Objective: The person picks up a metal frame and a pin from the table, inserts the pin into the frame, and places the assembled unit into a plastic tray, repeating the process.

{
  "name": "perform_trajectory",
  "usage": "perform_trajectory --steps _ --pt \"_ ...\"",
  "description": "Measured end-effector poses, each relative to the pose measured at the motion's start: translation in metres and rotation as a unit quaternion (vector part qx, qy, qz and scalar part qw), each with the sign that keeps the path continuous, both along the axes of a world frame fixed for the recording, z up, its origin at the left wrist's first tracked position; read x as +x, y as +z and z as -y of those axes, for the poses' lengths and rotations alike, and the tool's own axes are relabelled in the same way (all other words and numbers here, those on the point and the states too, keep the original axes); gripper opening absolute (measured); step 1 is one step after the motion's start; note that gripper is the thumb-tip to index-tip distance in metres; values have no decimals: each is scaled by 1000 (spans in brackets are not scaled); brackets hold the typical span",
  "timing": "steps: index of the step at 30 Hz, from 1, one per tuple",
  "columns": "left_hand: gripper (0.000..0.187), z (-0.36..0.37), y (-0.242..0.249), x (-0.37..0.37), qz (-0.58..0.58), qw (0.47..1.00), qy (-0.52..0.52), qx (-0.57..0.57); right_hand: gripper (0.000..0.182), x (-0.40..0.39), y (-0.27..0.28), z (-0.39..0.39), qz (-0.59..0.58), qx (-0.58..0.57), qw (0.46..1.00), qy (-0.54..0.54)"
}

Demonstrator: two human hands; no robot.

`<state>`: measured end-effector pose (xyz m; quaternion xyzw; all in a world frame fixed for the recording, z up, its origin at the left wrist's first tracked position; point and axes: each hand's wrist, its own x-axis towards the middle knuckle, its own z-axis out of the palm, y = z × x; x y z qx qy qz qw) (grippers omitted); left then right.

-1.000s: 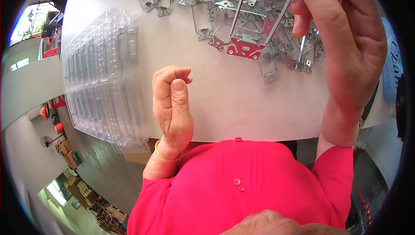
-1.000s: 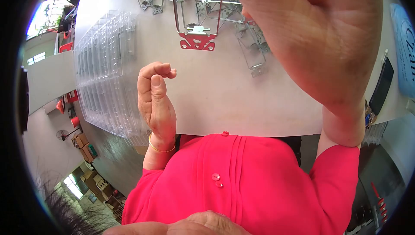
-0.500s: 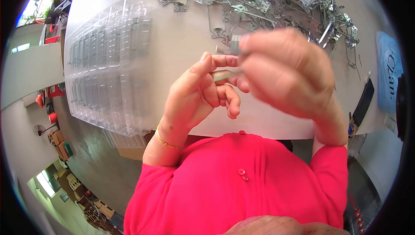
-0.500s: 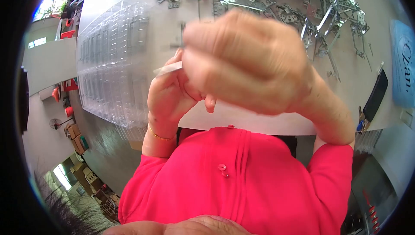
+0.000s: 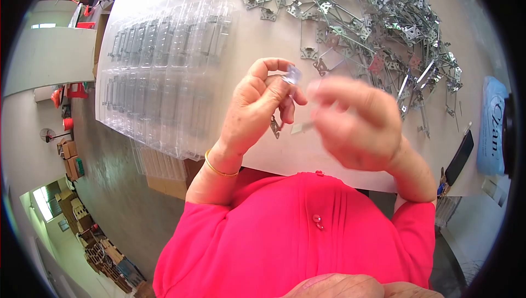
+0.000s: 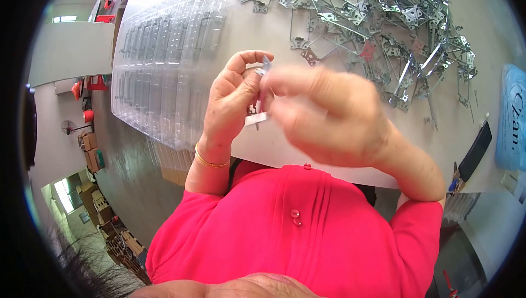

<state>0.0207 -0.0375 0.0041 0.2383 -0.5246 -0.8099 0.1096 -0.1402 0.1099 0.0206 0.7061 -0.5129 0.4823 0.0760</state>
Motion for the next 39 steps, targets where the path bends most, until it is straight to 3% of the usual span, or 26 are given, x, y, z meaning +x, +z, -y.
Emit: perform_trajectory --steps 1,2,6,13,15,19,21,25,27,29,33,35,39 --pt "23 -4 1 -1 41 996 -14 -78 20 -2 4 -3 85 56 995 -21" --pt "15 -9 5 -3 41 997 -17 -66 18 -2 6 -1 136 84 986 -47" --pt "16 -21 -3 -8 41 983 -36 -174 12 -7 -4 -1 280 203 937 -54" --pt "16 -19 -5 -8 10 992 -55 -112 9 -9 -5 0 226 214 948 -64" --pt "18 -18 -3 -8 6 994 -52 -97 7 -6 -8 -1 339 264 902 -35" --pt "24 -22 2 -8 35 995 -61 -71 7 -4 -9 0 337 253 905 -50" --pt "25 -27 -7 -9 -11 980 32 -195 6 -5 -3 -1 411 281 863 -89" --pt "21 -10 -7 11 24 943 33 -331 5 -10 -3 2 434 242 860 -117" --pt "20 -12 8 17 -25 885 -21 -464 6 -12 -3 2 433 232 866 -92" --pt "29 -17 5 21 -52 873 -17 -484 6 -11 -4 4 436 240 860 -111" --pt "29 -20 6 28 -51 845 -7 -533 6 -10 -7 4 453 250 852 -86" --pt "28 -20 8 31 -51 857 -52 -511 6 -7 -8 3 467 269 838 -77" --pt "28 -25 16 38 -39 854 -47 -517 7 -4 -5 4 482 281 828 -56"
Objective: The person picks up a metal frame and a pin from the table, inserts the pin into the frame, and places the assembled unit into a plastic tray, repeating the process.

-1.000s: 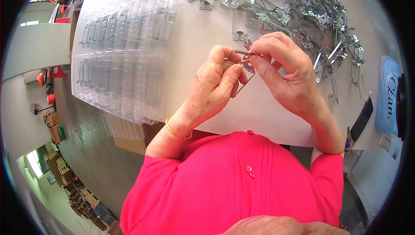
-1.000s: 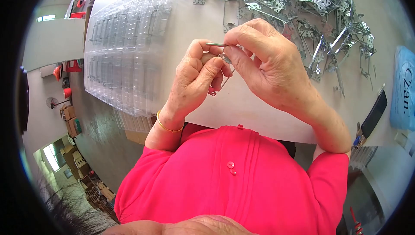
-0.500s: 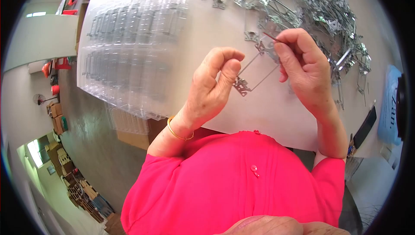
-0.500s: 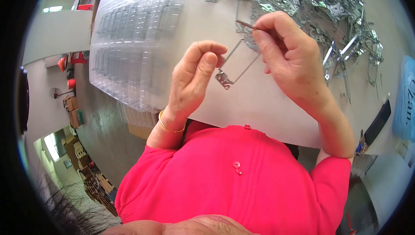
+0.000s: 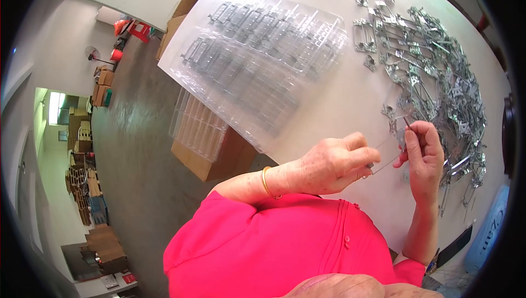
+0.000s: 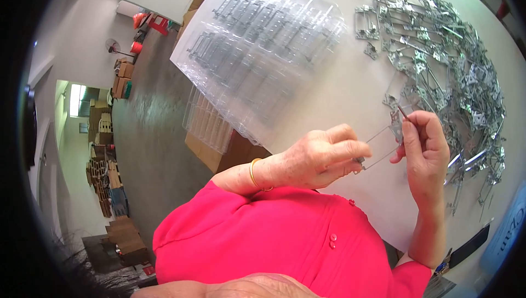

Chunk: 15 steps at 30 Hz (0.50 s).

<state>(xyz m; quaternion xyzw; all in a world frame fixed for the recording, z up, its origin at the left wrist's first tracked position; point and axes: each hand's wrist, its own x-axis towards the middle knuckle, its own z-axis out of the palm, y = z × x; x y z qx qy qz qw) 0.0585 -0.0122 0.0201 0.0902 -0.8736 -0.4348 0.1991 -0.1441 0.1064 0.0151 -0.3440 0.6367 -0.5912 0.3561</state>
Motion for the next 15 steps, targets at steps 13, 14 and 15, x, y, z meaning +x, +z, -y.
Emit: perform_trajectory --steps 13,14,15 --pt "15 0 -3 26 -25 998 -51 16 9 2 -4 -2 5 -24 1000 11" --pt "15 0 -2 29 -33 996 -74 38 9 0 -4 -2 -9 -22 1000 -6" --pt "15 0 -1 32 -36 996 -67 38 10 -2 -6 -2 -12 -20 1000 -5"
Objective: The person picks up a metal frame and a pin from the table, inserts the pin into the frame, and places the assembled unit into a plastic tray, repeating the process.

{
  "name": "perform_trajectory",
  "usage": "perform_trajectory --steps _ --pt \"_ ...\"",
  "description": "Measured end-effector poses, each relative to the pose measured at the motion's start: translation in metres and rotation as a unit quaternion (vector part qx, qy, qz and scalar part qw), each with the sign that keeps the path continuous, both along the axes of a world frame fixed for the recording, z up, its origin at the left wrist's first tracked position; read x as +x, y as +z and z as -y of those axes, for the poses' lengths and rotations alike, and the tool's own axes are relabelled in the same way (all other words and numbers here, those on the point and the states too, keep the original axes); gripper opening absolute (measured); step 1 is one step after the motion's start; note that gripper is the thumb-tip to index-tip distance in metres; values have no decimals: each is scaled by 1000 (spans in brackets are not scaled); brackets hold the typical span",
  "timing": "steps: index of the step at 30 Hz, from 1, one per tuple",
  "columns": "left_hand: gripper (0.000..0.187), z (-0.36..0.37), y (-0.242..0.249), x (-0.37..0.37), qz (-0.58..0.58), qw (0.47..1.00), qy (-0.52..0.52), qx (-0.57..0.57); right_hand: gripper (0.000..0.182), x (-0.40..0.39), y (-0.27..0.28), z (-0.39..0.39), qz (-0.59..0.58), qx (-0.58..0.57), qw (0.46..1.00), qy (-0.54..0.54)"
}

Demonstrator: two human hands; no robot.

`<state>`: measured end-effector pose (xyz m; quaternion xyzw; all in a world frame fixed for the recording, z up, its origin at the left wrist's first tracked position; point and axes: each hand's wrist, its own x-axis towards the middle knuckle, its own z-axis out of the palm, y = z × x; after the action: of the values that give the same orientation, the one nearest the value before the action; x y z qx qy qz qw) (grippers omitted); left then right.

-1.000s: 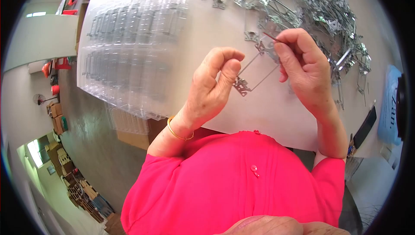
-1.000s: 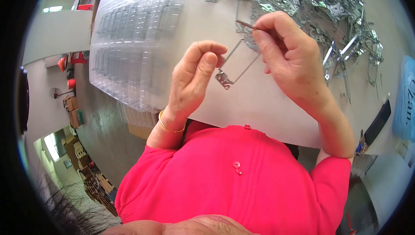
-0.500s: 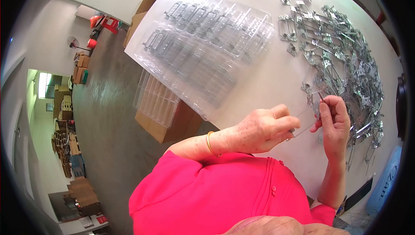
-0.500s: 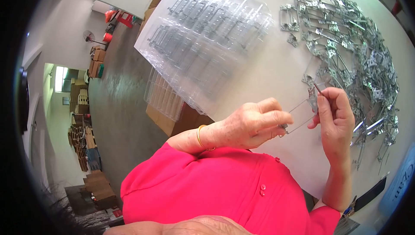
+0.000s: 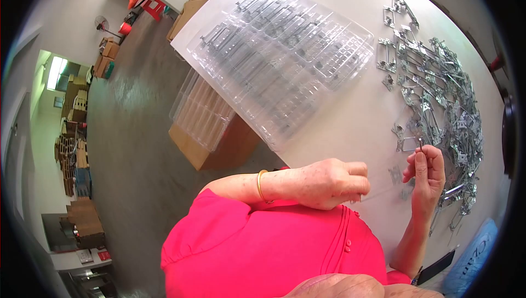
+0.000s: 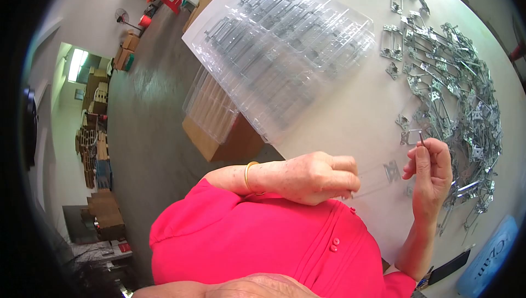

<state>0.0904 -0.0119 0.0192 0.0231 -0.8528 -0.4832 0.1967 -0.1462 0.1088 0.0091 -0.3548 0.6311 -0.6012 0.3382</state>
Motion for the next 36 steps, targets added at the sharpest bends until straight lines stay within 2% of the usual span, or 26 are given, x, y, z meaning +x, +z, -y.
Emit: perform_trajectory --steps 2,6,11,15,17,19,23,25,26,29,36 --pt "14 -2 5 6 -17 999 -35 34 10 0 0 1 -8 3 1000 9" --pt "15 5 14 19 -22 999 -16 30 11 1 -4 2 -27 9 999 24" --pt "20 26 22 40 -36 996 80 -21 12 -3 -10 2 -20 10 1000 18" --pt "23 49 35 67 -44 971 201 -118 12 -6 -9 2 -28 5 1000 2" --pt "23 65 48 88 -59 923 352 -143 12 -8 -8 2 -30 3 1000 -4" --pt "19 74 53 104 -84 858 502 -73 12 -8 -7 2 -33 -4 999 -9" --pt "17 87 50 112 -47 870 485 -76 12 -8 -8 2 -27 2 1000 -13" --pt "13 87 45 107 72 881 452 -119 12 -8 -9 2 -25 2 1000 -12" --pt "10 87 37 106 85 886 447 -89 11 -8 -8 2 -26 4 1000 -8" --pt "12 92 31 106 123 884 437 -109 11 -8 -7 1 -27 2 1000 0" --pt "11 106 47 110 163 892 406 -113 11 -7 -6 1 -23 -7 1000 5"
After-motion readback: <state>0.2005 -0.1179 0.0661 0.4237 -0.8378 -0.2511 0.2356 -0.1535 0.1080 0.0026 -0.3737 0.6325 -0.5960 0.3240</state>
